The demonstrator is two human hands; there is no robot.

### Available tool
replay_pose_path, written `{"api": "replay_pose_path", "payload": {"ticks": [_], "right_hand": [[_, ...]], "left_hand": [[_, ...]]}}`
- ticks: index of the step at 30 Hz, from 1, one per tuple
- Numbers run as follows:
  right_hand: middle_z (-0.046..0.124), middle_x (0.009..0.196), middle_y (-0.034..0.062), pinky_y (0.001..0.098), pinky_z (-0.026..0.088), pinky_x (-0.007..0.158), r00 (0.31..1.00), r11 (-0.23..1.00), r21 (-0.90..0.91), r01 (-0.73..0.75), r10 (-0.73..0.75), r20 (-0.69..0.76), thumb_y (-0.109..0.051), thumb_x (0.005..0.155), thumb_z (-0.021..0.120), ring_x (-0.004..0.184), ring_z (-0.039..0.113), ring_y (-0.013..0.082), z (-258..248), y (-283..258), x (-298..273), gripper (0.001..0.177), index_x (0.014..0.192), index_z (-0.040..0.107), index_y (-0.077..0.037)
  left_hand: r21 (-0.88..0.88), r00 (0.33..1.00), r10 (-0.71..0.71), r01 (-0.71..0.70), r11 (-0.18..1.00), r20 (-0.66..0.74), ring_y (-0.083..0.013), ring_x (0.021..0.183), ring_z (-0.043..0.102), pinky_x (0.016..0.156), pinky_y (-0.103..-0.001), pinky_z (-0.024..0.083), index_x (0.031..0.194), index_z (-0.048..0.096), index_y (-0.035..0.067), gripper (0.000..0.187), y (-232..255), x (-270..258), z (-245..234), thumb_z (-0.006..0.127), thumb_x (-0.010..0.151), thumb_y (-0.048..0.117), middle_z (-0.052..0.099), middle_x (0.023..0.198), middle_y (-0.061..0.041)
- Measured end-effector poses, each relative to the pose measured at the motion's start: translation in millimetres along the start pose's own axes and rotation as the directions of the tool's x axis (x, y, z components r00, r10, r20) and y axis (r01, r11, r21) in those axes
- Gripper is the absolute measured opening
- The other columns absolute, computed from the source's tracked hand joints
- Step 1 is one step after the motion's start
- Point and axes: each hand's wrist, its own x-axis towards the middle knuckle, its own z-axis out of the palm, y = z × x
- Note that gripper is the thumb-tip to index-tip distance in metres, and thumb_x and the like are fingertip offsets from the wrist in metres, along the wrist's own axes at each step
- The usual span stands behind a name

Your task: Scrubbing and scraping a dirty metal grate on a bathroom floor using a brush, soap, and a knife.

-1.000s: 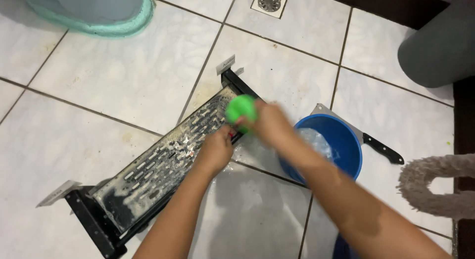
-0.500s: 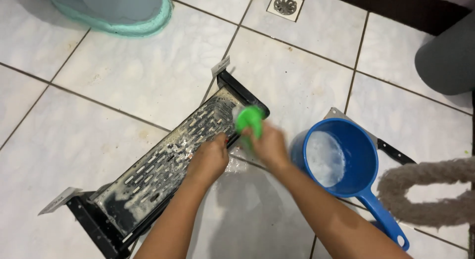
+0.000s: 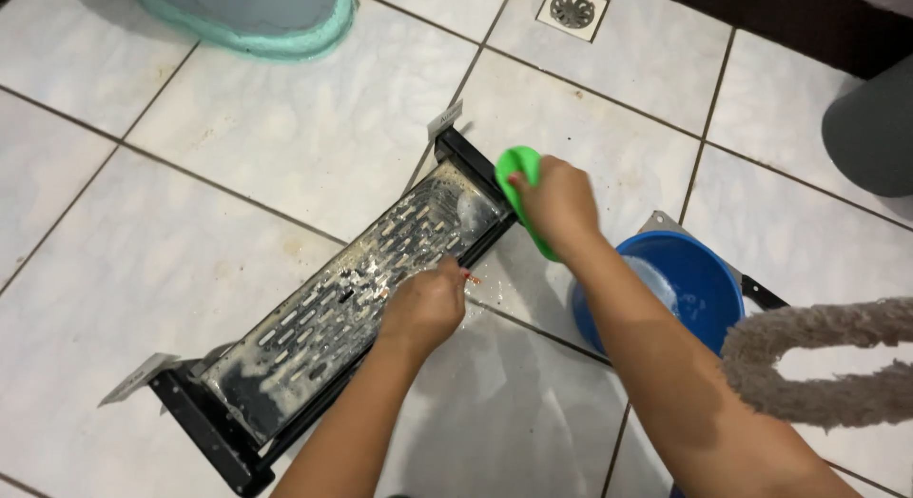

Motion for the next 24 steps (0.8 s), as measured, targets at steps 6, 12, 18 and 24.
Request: {"api": "replay_pose_path", "payload": {"ticks": [6, 12, 18, 24], "right_hand": [[0.072, 0.086, 0.0249, 0.0512, 0.057, 0.075, 0.937, 0.962, -0.169, 0.215, -0.154, 0.312, -0.033, 0.092, 0.069, 0.079, 0.071, 0.0422, 0, -19, 29, 0.028, 0.090, 0.075, -0.006], [0.070, 0.091, 0.0264, 0.0491, 0.054, 0.074, 0.955, 0.993, -0.069, -0.100, 0.115, 0.274, -0.040, 0.093, 0.074, 0.084, 0.069, 0.0401, 15, 96, -1, 0.044, 0.098, 0.068, 0.003], [0.061, 0.086, 0.0084, 0.0315, 0.047, 0.056, 0.806, 0.486, 0.672, -0.559, 0.127, 0.578, -0.019, 0.101, 0.068, 0.064, 0.055, 0.0161, -22, 77, 3, 0.043, 0.131, 0.047, 0.004], [0.070, 0.094, 0.0155, 0.0342, 0.055, 0.062, 0.770, 0.882, 0.383, -0.274, -0.037, 0.637, -0.011, 0.088, 0.068, 0.073, 0.065, 0.0182, -81, -19, -22, 0.077, 0.158, 0.038, -0.022]], "left_hand": [[0.003, 0.998, -0.041, 0.041, 0.999, -0.039, -0.0491, 0.070, 0.068, 0.067, -0.060, 0.052, 0.097, 0.060, 0.001, 0.031, 5, -7, -7, 0.050, 0.101, 0.030, 0.069, 0.074, -0.028], [0.068, 0.995, -0.001, 0.008, 0.998, -0.101, -0.0467, 0.068, 0.068, 0.063, -0.056, 0.054, 0.091, 0.062, 0.001, 0.031, -17, -31, -25, 0.057, 0.100, 0.031, 0.070, 0.078, -0.024], [0.164, 0.971, 0.098, -0.062, 0.984, -0.219, -0.0366, 0.068, 0.068, 0.063, -0.050, 0.055, 0.076, 0.065, 0.004, 0.023, -59, -115, -74, 0.071, 0.087, 0.023, 0.069, 0.072, -0.018], [0.082, 0.981, -0.095, 0.111, 0.990, -0.172, -0.0396, 0.072, 0.068, 0.066, -0.051, 0.053, 0.083, 0.067, 0.004, 0.020, -80, -157, -90, 0.068, 0.087, 0.024, 0.071, 0.077, -0.017]]}}
